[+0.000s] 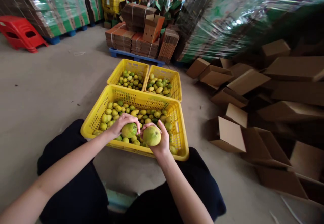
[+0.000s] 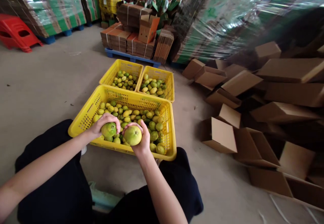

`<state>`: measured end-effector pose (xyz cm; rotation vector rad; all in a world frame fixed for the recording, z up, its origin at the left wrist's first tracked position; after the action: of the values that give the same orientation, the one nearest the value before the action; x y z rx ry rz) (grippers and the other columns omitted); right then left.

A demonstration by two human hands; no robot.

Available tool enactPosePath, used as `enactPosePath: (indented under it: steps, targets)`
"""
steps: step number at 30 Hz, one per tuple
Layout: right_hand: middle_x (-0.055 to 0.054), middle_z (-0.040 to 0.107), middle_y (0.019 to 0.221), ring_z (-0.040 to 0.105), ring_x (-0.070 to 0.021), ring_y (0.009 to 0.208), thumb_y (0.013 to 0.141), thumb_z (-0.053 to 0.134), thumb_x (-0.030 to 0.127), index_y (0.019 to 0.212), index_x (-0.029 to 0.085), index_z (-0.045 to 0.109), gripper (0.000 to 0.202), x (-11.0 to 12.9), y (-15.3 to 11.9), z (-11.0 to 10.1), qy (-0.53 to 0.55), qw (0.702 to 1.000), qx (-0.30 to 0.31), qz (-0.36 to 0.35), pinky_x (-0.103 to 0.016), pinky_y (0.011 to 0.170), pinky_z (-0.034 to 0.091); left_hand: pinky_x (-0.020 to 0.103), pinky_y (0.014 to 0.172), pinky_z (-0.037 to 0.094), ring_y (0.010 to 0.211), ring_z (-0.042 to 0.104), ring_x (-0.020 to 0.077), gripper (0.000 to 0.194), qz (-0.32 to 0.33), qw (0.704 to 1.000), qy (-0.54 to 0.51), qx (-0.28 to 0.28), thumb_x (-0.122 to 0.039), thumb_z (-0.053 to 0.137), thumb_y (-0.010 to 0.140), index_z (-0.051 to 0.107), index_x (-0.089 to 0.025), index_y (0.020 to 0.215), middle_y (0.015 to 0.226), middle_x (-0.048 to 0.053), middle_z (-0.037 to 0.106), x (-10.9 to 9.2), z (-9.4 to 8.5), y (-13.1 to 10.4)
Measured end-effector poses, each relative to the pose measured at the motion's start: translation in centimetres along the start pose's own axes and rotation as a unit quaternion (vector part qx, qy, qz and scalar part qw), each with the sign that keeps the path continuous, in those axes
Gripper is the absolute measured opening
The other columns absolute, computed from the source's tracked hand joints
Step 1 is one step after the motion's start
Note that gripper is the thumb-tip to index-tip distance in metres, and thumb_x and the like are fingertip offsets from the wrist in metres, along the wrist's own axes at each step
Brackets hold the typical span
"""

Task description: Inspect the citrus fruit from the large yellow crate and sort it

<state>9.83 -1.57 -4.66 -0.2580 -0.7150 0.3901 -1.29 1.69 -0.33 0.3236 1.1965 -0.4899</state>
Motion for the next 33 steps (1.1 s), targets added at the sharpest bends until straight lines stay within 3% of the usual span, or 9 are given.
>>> enactPosePath:
  steps: [6, 13, 19, 26, 33]
  targets:
    - [-0.006, 0.07, 0.069, 0.066, -0.0203, 0.066, 0.077, 0.063, 0.05, 0.064, 0.018, 0.071, 0.036, 0.4, -0.1, 0.3, -0.008, 1.0, 0.014, -0.023, -0.033, 0.066, 0.054, 0.028, 0.054, 0.046, 0.049, 0.06, 0.0172, 0.039, -0.019, 0.998, -0.052, -0.001, -0.041, 0.057, 0.078, 0.071, -0.013, 0.055, 0.052, 0.009, 0.064, 1.1, -1.0, 0.2]
    - [-0.006, 0.069, 0.067, 0.063, -0.0188, 0.062, 0.076, 0.06, 0.052, 0.065, 0.017, 0.074, 0.039, 1.8, -1.1, 1.1, -0.139, 0.988, 0.004, -0.074, -0.031, 0.066, 0.052, 0.031, 0.064, 0.046, 0.058, 0.06, 0.0192, 0.033, 0.036, 0.998, 0.021, 0.044, -0.04, 0.061, 0.078, 0.075, -0.018, 0.057, 0.056, 0.009, 0.067, 0.3, -0.3, 0.1]
    - [-0.005, 0.067, 0.065, 0.063, -0.02, 0.068, 0.077, 0.058, 0.053, 0.063, 0.019, 0.073, 0.04, 2.2, -1.4, 1.5, -0.18, 0.978, 0.01, -0.107, -0.033, 0.072, 0.05, 0.035, 0.073, 0.048, 0.064, 0.062, 0.0218, 0.031, 0.011, 0.996, 0.076, 0.051, -0.044, 0.067, 0.073, 0.075, -0.02, 0.056, 0.06, 0.011, 0.067, 0.8, -0.2, -0.1]
    - [-0.006, 0.068, 0.067, 0.064, -0.0202, 0.07, 0.077, 0.058, 0.051, 0.062, 0.018, 0.073, 0.039, 2.2, -1.3, 1.5, -0.184, 0.976, 0.009, -0.115, -0.032, 0.072, 0.049, 0.037, 0.073, 0.05, 0.065, 0.062, 0.0227, 0.022, 0.034, 0.995, 0.068, 0.06, -0.037, 0.072, 0.072, 0.075, -0.02, 0.057, 0.062, 0.011, 0.069, 0.3, 0.0, -0.3]
    - [-0.006, 0.068, 0.067, 0.066, -0.0227, 0.075, 0.077, 0.059, 0.052, 0.062, 0.02, 0.071, 0.037, 1.8, -1.2, 1.6, -0.165, 0.982, 0.026, -0.089, -0.035, 0.074, 0.052, 0.034, 0.078, 0.052, 0.071, 0.066, 0.0225, 0.017, -0.046, 0.999, 0.011, -0.002, -0.016, 0.071, 0.068, 0.073, -0.019, 0.052, 0.063, 0.01, 0.07, 1.6, -1.3, -0.5]
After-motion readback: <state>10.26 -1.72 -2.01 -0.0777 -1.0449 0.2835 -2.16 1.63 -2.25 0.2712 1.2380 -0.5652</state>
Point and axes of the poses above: each hand's wrist, its own y-axis towards the middle knuckle, its own z-axis out of the palm, x = y × z, the point moved 8 cm from there along y, towards the middle knuckle
